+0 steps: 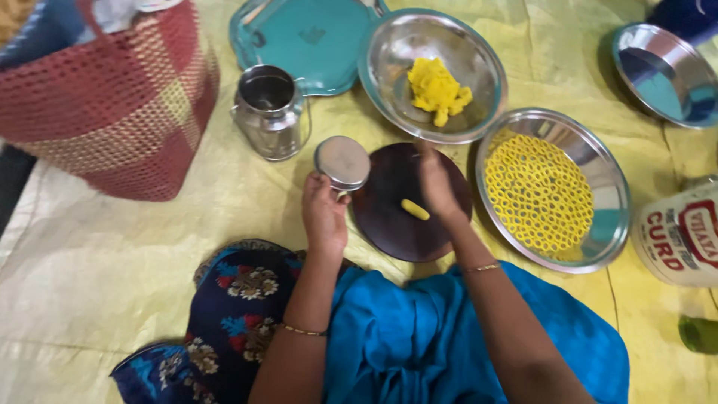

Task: The person rolls yellow dough into thin ropes on a wooden board, then joins the ends to form small rings. The rings are placed into a large metal tray. The person occasionally reaches for more dough from a bowl and uses a small metal container to apply oil to the hands.

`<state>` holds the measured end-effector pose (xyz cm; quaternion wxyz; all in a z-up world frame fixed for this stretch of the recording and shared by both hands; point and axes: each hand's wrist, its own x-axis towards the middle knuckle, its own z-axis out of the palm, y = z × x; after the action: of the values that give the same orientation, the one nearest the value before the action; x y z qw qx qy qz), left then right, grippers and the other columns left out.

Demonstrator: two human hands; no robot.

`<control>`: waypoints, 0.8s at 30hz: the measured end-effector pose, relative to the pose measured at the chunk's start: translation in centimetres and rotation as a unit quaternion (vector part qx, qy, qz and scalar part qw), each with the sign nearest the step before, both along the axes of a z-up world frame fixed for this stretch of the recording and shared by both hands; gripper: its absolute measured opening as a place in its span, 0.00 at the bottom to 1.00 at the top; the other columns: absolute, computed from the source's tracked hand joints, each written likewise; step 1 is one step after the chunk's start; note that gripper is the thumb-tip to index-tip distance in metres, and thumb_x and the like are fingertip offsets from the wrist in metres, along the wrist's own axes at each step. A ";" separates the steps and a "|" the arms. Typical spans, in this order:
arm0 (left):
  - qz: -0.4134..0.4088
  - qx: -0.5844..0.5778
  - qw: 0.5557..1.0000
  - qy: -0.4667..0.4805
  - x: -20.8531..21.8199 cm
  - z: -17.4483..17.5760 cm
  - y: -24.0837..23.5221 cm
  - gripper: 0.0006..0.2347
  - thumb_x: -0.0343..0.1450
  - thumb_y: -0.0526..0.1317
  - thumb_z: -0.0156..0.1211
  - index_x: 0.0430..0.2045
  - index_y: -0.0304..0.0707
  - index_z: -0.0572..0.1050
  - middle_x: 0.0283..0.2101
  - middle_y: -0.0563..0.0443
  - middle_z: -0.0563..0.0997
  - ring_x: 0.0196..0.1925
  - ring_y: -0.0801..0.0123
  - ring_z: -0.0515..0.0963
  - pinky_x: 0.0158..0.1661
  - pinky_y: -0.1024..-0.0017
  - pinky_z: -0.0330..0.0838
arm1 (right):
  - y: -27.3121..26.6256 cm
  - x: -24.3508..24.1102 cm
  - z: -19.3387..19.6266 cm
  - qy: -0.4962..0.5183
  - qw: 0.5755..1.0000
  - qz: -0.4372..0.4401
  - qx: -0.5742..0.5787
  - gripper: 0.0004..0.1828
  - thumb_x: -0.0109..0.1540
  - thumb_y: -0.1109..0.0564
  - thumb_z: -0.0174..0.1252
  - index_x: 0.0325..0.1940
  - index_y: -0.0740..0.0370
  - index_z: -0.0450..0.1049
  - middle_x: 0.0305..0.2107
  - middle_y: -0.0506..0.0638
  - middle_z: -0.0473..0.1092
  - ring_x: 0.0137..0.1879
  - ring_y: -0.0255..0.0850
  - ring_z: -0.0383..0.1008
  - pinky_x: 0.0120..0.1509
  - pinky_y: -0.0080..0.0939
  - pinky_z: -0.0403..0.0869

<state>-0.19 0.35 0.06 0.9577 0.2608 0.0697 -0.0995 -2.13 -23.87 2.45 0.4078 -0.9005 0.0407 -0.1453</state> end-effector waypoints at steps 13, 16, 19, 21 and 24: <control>-0.018 0.049 0.998 0.024 0.0 1.8 -0.2 0.04 0.79 0.39 0.48 0.44 0.42 0.69 0.41 0.55 0.77 0.40 0.75 0.74 0.35 0.72 0.64 | 7.7 -8.5 -7.1 0.113 0.907 -0.008 -0.405 0.44 0.67 0.34 0.46 0.79 0.61 0.50 0.77 0.57 0.42 0.83 0.52 0.36 0.77 0.74 0.39; -0.022 0.057 0.998 0.023 -0.3 1.8 -0.1 0.04 0.80 0.39 0.48 0.44 0.42 0.69 0.41 0.55 0.77 0.40 0.76 0.74 0.35 0.72 0.65 | 3.5 -2.8 -6.3 0.111 0.873 -0.061 -0.471 0.42 0.67 0.33 0.46 0.80 0.54 0.51 0.78 0.55 0.41 0.83 0.54 0.35 0.75 0.79 0.38; -0.016 0.063 0.997 0.031 -0.3 1.9 0.2 0.05 0.79 0.39 0.48 0.44 0.42 0.69 0.41 0.55 0.77 0.40 0.76 0.74 0.35 0.72 0.64 | -2.0 1.8 -4.3 0.083 0.871 -0.082 -0.478 0.40 0.69 0.32 0.44 0.80 0.51 0.51 0.79 0.57 0.40 0.84 0.56 0.32 0.77 0.80 0.36; -0.008 0.058 0.998 0.030 0.0 2.0 0.4 0.05 0.79 0.39 0.49 0.45 0.42 0.70 0.41 0.55 0.78 0.39 0.75 0.74 0.34 0.73 0.64 | -3.9 3.4 -3.7 0.065 0.863 -0.079 -0.494 0.41 0.69 0.32 0.43 0.81 0.54 0.51 0.79 0.59 0.39 0.84 0.55 0.32 0.77 0.79 0.35; -0.001 0.038 0.999 0.020 0.5 2.0 0.5 0.04 0.79 0.39 0.50 0.44 0.41 0.70 0.41 0.54 0.78 0.38 0.74 0.74 0.34 0.72 0.64 | -4.1 3.5 -4.0 0.048 0.875 -0.055 -0.479 0.45 0.68 0.30 0.43 0.81 0.59 0.49 0.79 0.61 0.38 0.84 0.55 0.32 0.78 0.78 0.33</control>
<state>0.27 0.82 2.02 0.9455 0.2948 0.0919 -0.1028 1.35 -28.00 -1.55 -0.0843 -0.9878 0.0351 -0.1258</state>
